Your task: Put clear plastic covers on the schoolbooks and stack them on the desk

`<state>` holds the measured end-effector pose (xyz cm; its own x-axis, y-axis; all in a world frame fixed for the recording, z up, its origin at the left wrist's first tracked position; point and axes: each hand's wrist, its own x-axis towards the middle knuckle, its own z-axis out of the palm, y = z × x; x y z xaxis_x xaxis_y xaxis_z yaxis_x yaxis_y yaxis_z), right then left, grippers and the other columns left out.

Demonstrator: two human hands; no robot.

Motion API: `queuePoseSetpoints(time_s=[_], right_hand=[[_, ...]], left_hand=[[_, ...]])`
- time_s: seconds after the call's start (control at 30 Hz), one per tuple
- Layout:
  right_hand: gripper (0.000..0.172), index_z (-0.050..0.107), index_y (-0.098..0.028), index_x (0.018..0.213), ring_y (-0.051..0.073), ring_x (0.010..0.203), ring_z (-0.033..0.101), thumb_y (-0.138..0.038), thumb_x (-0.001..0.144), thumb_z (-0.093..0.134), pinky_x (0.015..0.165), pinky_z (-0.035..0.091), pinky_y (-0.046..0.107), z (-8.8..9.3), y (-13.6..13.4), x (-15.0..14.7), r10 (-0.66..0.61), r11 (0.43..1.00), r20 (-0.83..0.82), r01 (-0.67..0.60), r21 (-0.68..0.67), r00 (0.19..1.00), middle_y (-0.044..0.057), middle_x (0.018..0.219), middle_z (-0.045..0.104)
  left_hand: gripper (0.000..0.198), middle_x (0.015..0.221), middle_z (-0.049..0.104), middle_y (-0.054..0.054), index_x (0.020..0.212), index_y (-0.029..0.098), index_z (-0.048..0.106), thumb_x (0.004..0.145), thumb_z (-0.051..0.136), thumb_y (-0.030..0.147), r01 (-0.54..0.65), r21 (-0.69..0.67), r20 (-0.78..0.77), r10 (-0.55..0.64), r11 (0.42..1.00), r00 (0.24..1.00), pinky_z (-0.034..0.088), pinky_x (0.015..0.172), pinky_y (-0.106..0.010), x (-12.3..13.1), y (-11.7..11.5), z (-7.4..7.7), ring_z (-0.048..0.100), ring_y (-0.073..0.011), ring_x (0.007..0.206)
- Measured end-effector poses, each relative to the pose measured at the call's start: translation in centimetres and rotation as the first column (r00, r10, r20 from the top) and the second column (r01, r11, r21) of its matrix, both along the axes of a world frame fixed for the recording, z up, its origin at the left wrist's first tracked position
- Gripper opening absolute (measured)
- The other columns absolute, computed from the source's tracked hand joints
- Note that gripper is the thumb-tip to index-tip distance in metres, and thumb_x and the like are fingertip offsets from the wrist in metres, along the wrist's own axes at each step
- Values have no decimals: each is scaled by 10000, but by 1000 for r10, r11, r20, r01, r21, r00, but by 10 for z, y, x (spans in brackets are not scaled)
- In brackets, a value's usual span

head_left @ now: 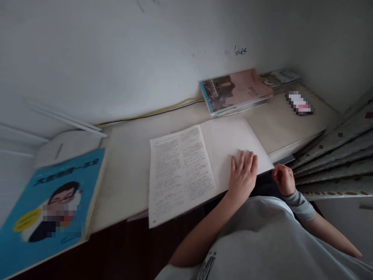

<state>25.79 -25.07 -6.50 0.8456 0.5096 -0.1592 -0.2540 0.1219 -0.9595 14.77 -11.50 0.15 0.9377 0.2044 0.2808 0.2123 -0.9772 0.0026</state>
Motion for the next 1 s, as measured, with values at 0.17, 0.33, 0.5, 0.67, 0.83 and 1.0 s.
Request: queuePoseSetpoints(time_s=[0.17, 0.33, 0.5, 0.67, 0.83, 1.0], right_hand=[[445, 501, -218, 480, 90, 364, 324, -501, 823, 483, 358, 203, 244, 3, 2, 0, 10, 1000, -23, -10, 2, 1000, -24, 391, 413], [445, 521, -209, 484, 85, 361, 336, -503, 818, 504, 356, 212, 237, -2, 0, 1, -34, 999, 34, 35, -41, 999, -22, 404, 433], [460, 525, -205, 483, 79, 359, 341, -508, 829, 511, 367, 234, 228, -5, -2, 2, -2, 996, 89, 11, -92, 996, -25, 399, 444], [464, 555, -204, 514, 91, 362, 374, -545, 824, 499, 360, 270, 235, -8, 1, 1, -37, 995, 70, 43, -88, 997, -10, 420, 487], [462, 567, -188, 527, 93, 361, 378, -550, 813, 529, 360, 303, 241, -4, 2, -6, -9, 992, 79, 19, -124, 997, -11, 427, 495], [481, 526, -184, 552, 105, 408, 406, -568, 842, 522, 413, 367, 253, 15, -5, -20, -75, 985, 225, 108, -137, 971, -16, 450, 484]], left_hand=[[460, 1448, 481, -146, 1384, 122, 482, 938, 371, 108, -21, 15, -19, 22, 1000, 1000, 357, 1065, -649, 2, -4, -5, 396, -380, 1360], [451, 1446, 487, -132, 1363, 115, 504, 941, 343, 102, -7, 28, -59, 9, 1000, 998, 357, 1068, -653, 4, -6, -7, 410, -384, 1348], [462, 1468, 455, -142, 1390, 123, 474, 947, 344, 117, -24, 11, -53, 25, 1000, 998, 341, 1075, -658, 7, -8, -6, 381, -379, 1370], [474, 1472, 445, -158, 1405, 105, 451, 942, 350, 124, 0, 10, -54, 0, 1000, 999, 323, 1083, -659, 8, -8, -7, 378, -375, 1373], [465, 1459, 457, -177, 1400, 87, 451, 952, 343, 150, 10, 34, -23, -10, 999, 1000, 352, 1065, -647, 8, -9, -3, 396, -374, 1362], [464, 1488, 422, -168, 1400, 75, 440, 954, 342, 161, 91, 17, -37, -91, 996, 995, 361, 1057, -644, 0, -26, -3, 362, -376, 1382]])
